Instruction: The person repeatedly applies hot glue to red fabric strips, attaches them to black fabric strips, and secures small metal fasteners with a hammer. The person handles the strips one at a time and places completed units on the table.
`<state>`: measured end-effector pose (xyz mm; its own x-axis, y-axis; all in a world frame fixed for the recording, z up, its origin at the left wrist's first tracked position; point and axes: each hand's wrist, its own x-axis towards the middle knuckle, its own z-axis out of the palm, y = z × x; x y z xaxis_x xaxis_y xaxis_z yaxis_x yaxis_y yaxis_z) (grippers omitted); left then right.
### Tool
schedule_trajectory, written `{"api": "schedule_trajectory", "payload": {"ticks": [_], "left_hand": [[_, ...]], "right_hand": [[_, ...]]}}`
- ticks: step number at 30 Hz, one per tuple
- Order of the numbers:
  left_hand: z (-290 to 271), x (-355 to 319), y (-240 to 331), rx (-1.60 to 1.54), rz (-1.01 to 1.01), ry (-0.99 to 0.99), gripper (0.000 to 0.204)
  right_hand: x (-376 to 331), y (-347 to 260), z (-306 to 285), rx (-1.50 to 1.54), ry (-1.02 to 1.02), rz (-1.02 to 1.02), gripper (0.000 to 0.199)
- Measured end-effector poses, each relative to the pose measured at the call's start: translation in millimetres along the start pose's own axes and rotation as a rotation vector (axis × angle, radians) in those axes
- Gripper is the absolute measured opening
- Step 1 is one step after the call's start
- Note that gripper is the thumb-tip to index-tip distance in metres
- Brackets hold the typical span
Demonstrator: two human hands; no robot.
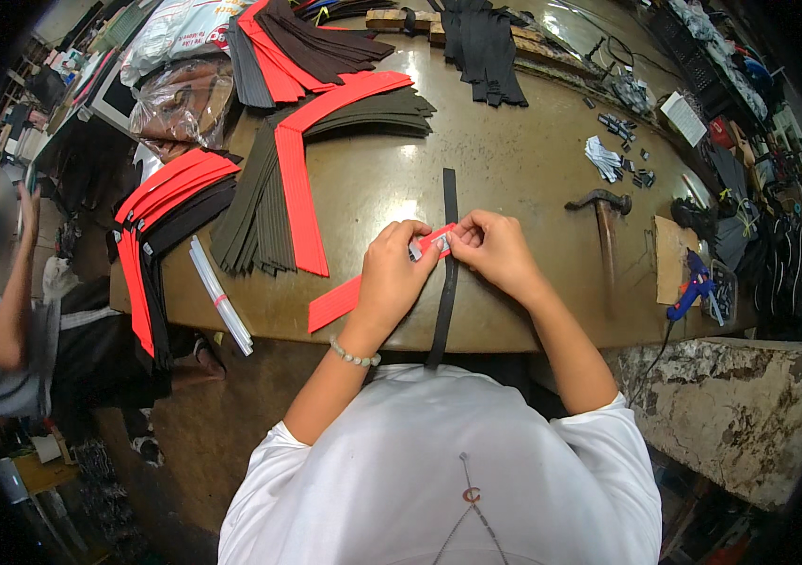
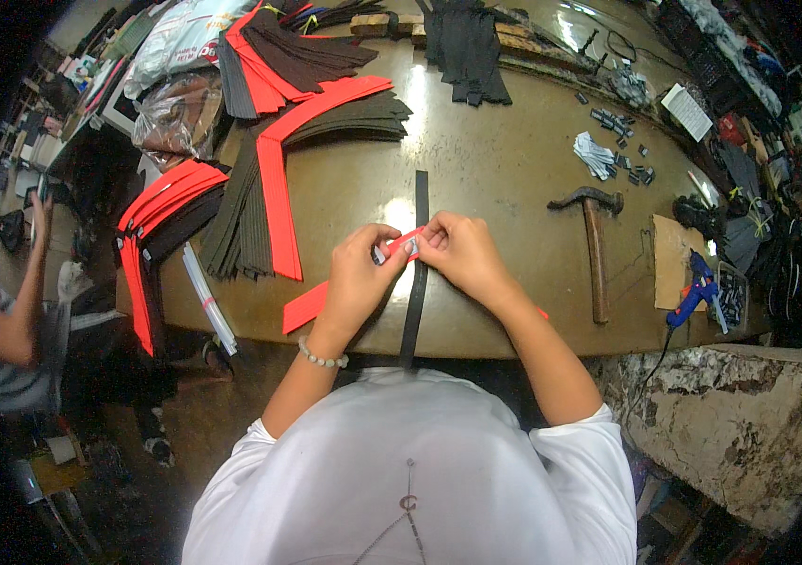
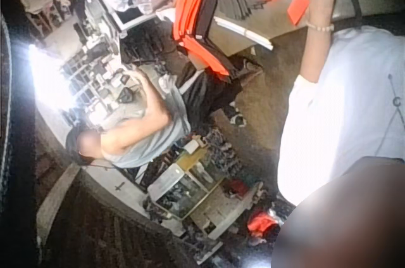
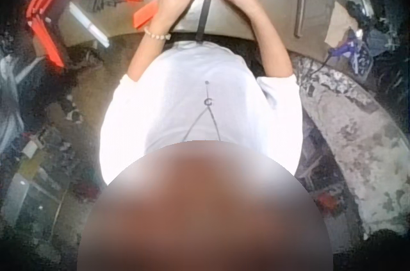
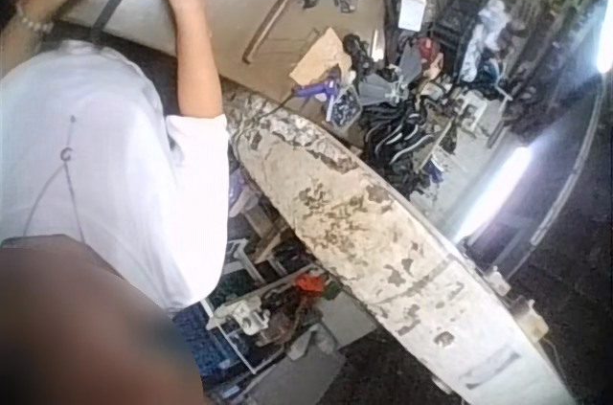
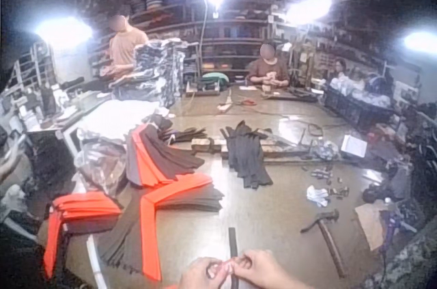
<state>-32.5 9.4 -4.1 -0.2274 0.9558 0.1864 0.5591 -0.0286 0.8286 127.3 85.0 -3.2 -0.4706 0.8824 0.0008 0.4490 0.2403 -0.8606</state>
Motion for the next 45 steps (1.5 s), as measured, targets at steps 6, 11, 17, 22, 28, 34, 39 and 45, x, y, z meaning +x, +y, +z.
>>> {"api": "schedule_trajectory", "payload": {"ticks": [6, 11, 17, 22, 28, 34, 39, 45], "left_hand": [[2, 0, -2, 0.046, 0.004, -0.01, 0.019], [3, -1, -2, 0.048, 0.027, 0.007, 0.018], [-3, -10, 1, 0.04, -0.011, -0.049, 0.018], [-2, -13, 3, 0.014, 0.019, -0.023, 0.014], [-1, -16, -1, 0.029, 0.008, -0.033, 0.013], [0, -15, 1, 0.025, 0.009, 0.006, 0.016], [2, -16, 10, 0.184, 0.026, -0.004, 0.025], [6, -21, 17, 0.376, 0.128, -0.049, 0.029]], "right_hand": [[-6, -16, -11, 0.065, 0.014, 0.094, 0.018], [-43, -35, -33, 0.06, -0.335, 0.366, 0.02], [-65, -35, 2, -0.148, -0.116, -0.003, 0.025], [-19, -12, -18, -0.009, -0.017, -0.334, 0.026], [15, 5, -20, 0.026, -0.142, -0.127, 0.014], [17, 7, -18, -0.078, -0.087, -0.243, 0.013], [19, 4, -19, -0.138, -0.118, -0.245, 0.012], [71, -7, -30, -0.208, -0.141, 0.151, 0.019]]}}
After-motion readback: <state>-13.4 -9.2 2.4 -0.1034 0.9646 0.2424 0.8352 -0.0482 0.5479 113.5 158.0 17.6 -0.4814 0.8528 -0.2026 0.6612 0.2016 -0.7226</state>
